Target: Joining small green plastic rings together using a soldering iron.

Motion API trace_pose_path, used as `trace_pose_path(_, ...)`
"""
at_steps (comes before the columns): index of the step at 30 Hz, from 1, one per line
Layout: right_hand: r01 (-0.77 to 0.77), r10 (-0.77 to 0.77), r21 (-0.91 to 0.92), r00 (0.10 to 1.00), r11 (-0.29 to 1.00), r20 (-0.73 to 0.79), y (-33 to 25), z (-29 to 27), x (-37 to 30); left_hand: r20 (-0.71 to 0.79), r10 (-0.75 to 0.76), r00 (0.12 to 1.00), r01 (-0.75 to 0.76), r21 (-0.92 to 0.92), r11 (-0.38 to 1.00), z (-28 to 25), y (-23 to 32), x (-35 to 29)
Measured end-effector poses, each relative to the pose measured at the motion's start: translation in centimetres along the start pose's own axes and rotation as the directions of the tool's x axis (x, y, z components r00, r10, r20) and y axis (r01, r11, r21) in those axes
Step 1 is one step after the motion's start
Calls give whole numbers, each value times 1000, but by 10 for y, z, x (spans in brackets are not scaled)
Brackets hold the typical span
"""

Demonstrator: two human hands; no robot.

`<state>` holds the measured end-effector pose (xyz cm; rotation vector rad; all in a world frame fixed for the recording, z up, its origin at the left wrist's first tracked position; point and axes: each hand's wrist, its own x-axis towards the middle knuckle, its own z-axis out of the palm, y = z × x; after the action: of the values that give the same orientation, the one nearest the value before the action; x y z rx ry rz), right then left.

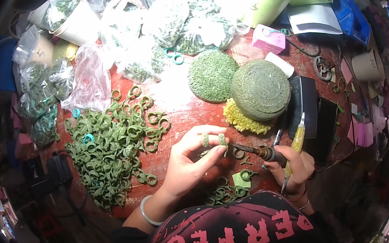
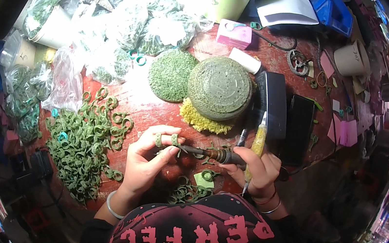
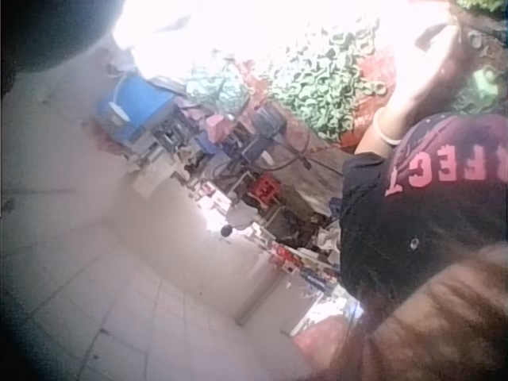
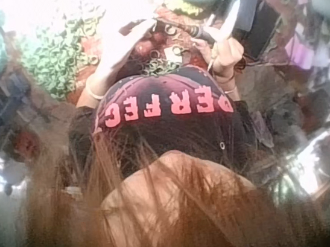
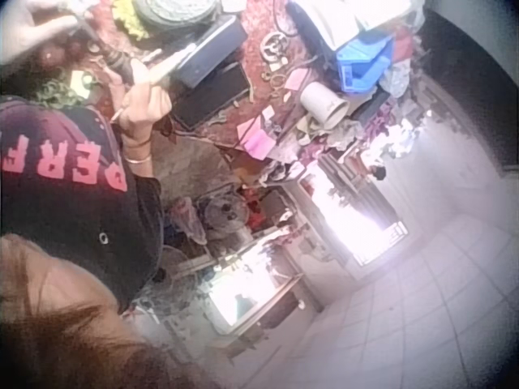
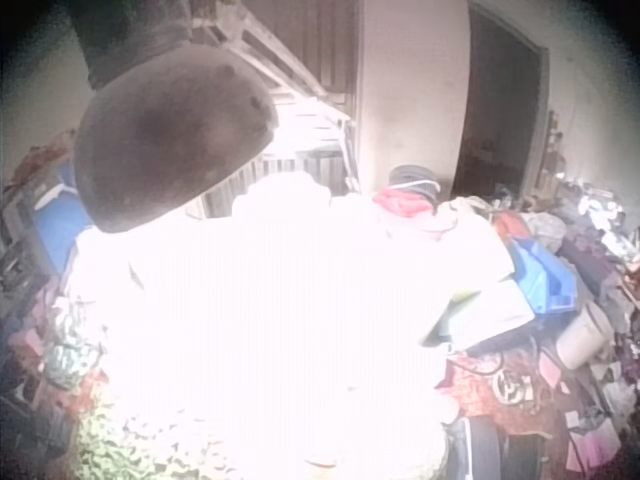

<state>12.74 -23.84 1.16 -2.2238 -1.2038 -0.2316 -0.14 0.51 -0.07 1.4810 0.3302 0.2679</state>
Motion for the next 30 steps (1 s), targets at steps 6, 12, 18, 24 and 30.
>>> trace_pose_path(6,12,-11,7,999,1000,-31,-2,0,5,1,-45,999,45,-36,998,1,1,-2)
trace_pose_path(12,-12,8,-43,995,999,-95,8,0,5,-21,-5,1000,4,-79,997,1,-11,-2)
trace_pose_path(18,-16,9,-166,999,986,-47,10,-7,7,-74,-72,995,49,-278,959,6,-7,-5)
trace_pose_path(24,-26,19,-143,999,989,-48,9,-6,8,-95,-59,994,41,-176,984,8,2,-2)
trace_pose_path(30,-84,87,-140,996,987,12,4,-9,9,-61,-174,983,157,-224,962,7,7,-3)
